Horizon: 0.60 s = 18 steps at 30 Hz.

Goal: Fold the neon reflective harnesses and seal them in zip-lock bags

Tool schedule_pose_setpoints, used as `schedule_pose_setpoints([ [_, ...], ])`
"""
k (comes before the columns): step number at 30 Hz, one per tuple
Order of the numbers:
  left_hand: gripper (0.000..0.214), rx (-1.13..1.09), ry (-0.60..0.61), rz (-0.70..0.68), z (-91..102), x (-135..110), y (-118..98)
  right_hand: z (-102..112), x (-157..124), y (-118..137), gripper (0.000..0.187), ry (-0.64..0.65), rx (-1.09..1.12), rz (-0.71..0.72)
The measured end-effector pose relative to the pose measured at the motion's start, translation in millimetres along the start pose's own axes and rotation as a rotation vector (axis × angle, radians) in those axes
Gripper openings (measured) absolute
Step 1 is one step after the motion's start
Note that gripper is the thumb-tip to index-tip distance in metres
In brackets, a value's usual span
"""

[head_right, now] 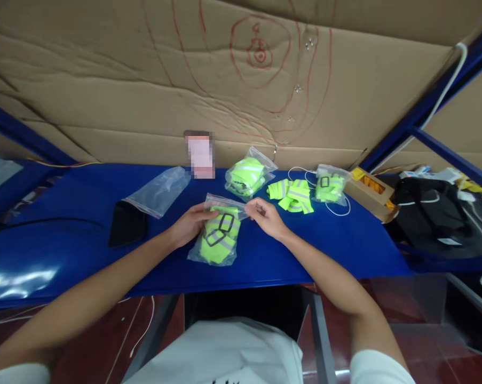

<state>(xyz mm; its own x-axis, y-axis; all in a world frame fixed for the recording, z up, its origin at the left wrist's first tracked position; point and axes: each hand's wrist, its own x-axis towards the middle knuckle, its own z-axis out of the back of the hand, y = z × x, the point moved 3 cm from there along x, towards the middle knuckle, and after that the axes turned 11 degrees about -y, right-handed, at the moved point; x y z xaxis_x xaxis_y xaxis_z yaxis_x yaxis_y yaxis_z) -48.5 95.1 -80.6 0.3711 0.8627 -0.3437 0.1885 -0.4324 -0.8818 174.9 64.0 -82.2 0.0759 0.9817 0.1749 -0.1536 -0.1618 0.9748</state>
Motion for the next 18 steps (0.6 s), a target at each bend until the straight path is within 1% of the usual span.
schedule_pose_setpoints([
  [4, 0.044, 0.051, 0.094, -0.016, -1.2, -2.7, 3.4, 0.5, 1.3, -0.1, 0.036, 0.05, 0.0, -0.004],
  [6, 0.043, 0.044, 0.107, -0.012, -1.8, -2.9, 5.1, 1.0, 1.8, -1.2, 0.036, 0.075, 0.0, -0.012],
  [8, 0.043, 0.036, 0.102, -0.011, -2.3, -2.3, 6.5, 1.4, 2.2, -3.2, 0.034, 0.104, 0.005, -0.036],
  [11, 0.042, 0.025, 0.085, -0.024, -2.5, 0.3, 8.4, 2.0, 3.0, -7.2, 0.032, 0.143, 0.006, -0.119],
  [14, 0.043, 0.015, 0.059, -0.064, -0.8, 4.4, 9.8, 3.4, 4.0, -7.6, 0.027, 0.141, 0.009, -0.172],
  [16, 0.041, 0.021, 0.019, -0.095, 1.6, 7.3, 10.0, 4.0, 4.2, -6.3, 0.021, 0.135, 0.004, -0.189],
  [18, 0.045, 0.05, -0.024, -0.125, 3.6, 9.5, 9.6, 4.4, 4.0, -5.8, 0.018, 0.132, -0.018, -0.206],
])
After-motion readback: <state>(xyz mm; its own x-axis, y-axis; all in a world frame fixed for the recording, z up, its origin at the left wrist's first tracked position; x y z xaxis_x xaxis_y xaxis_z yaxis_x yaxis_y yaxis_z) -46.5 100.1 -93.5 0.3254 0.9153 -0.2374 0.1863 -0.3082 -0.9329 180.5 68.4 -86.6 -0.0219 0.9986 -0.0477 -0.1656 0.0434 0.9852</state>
